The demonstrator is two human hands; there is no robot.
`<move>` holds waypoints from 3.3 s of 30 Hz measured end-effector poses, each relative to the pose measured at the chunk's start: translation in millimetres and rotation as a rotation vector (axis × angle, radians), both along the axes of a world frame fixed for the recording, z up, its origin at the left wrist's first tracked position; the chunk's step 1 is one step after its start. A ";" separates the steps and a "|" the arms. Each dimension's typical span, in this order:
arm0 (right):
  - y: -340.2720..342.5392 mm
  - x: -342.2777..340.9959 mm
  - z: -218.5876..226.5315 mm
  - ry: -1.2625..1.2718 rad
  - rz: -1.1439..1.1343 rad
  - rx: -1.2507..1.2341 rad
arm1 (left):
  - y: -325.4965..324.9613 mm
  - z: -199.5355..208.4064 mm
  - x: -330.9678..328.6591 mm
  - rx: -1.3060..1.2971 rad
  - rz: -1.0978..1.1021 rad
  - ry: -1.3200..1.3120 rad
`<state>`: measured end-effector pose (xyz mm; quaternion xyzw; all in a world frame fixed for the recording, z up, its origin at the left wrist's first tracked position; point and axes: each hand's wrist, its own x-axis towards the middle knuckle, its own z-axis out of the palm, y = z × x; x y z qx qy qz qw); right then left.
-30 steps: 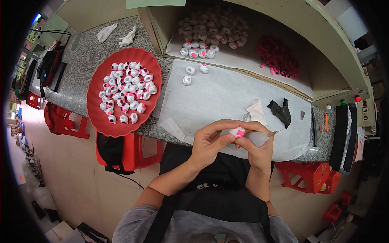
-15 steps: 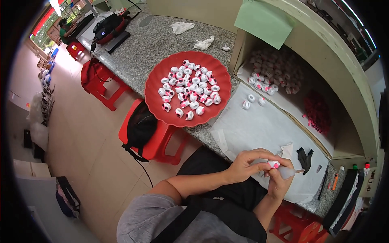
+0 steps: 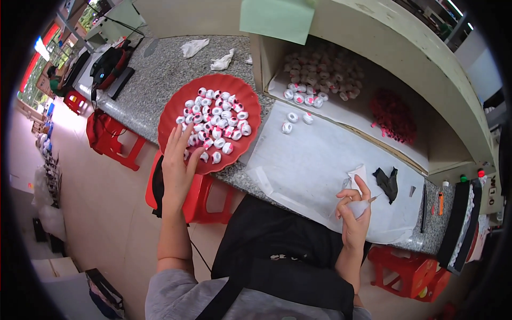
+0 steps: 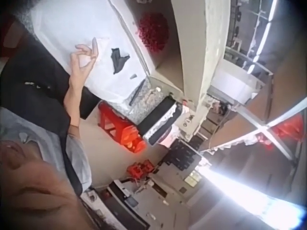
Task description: Applying adhesive to small plastic toy components and assembling them at a factory workbench.
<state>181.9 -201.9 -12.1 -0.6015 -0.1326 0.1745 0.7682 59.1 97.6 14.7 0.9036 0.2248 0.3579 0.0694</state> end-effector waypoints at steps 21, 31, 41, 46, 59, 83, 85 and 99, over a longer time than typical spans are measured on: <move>-42.8 -4.5 1.1 -0.039 -0.093 0.108 | -84.6 -42.5 185.0 0.014 -0.556 0.017; -28.6 -5.4 30.4 -0.072 -0.410 0.534 | -167.2 -17.4 93.3 -1.838 -1.036 -0.263; -9.3 -18.9 35.8 -0.715 -0.513 0.065 | -166.9 -24.6 80.6 -1.800 -1.091 -0.375; -8.1 -19.4 30.6 -0.802 -0.497 0.047 | -167.5 -18.9 76.8 -1.858 -1.041 -0.359; -5.9 -20.9 30.6 -0.812 -0.520 0.017 | -168.3 -20.7 76.4 -1.870 -1.056 -0.319; -7.5 -19.7 35.3 -0.863 -0.539 0.007 | -169.9 -22.6 77.6 -1.888 -1.089 -0.305; -8.0 -20.3 35.3 -0.864 -0.526 0.010 | -170.1 -22.5 77.3 -1.881 -1.095 -0.303; -8.6 -22.4 34.4 -0.864 -0.487 0.033 | -171.2 -23.3 77.0 -1.671 -1.147 -0.318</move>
